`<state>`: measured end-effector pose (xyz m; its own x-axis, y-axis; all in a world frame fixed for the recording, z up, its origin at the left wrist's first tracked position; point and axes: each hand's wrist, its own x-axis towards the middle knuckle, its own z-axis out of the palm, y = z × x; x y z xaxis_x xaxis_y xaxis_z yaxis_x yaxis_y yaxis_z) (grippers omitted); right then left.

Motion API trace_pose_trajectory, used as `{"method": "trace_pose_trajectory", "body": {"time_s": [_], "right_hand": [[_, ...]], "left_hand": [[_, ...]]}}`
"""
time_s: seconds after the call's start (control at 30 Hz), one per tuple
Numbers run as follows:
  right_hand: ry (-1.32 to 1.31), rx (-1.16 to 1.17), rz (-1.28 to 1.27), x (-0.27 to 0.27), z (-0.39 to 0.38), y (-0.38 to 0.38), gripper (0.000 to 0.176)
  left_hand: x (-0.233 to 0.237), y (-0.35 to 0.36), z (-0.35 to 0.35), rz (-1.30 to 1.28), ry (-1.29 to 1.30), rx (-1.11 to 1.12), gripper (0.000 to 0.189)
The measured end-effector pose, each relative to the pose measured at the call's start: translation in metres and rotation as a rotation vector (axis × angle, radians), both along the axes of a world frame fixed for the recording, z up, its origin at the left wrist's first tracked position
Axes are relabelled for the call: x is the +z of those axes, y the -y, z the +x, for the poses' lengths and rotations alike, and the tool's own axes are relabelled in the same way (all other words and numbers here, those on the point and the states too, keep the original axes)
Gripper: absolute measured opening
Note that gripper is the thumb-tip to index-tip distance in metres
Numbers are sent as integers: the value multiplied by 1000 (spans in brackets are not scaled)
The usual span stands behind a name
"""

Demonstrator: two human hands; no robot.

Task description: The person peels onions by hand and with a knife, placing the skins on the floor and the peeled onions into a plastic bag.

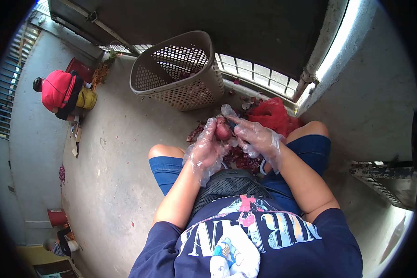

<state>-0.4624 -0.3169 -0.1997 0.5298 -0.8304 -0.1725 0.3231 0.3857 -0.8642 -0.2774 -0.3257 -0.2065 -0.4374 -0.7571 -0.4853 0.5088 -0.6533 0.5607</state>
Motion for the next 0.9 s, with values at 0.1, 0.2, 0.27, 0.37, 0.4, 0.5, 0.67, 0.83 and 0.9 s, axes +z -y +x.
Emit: {"method": "trace_pose_trajectory", "body": {"time_s": [0.1,0.2,0.27,0.37,0.4,0.5,0.67,0.83,0.9], "right_hand": [[77,33,103,-3,-8,2,53],[8,-27,146,0,-6,2,53],[-146,-110,119,-4,-5,2,54],[-543,-18,-124,-13,-8,1,60],[-543,-14,-127,-13,-6,0,60],[-712,8,-483,-9,4,-6,62],[-790,44,-463,-4,2,-3,62],[-732,18,-497,-18,4,-4,62],[-739,-5,-493,-21,6,-4,60]], "left_hand": [[5,2,-10,-24,91,22,54],[-4,8,-14,-37,208,77,57],[7,9,-18,-14,195,159,55],[6,12,-14,-71,135,251,49],[7,13,-13,-72,135,257,49],[3,13,-13,-168,241,290,47],[16,12,-18,-87,255,267,44],[0,18,-9,-75,253,253,45],[7,17,-14,-73,250,298,44]]}}
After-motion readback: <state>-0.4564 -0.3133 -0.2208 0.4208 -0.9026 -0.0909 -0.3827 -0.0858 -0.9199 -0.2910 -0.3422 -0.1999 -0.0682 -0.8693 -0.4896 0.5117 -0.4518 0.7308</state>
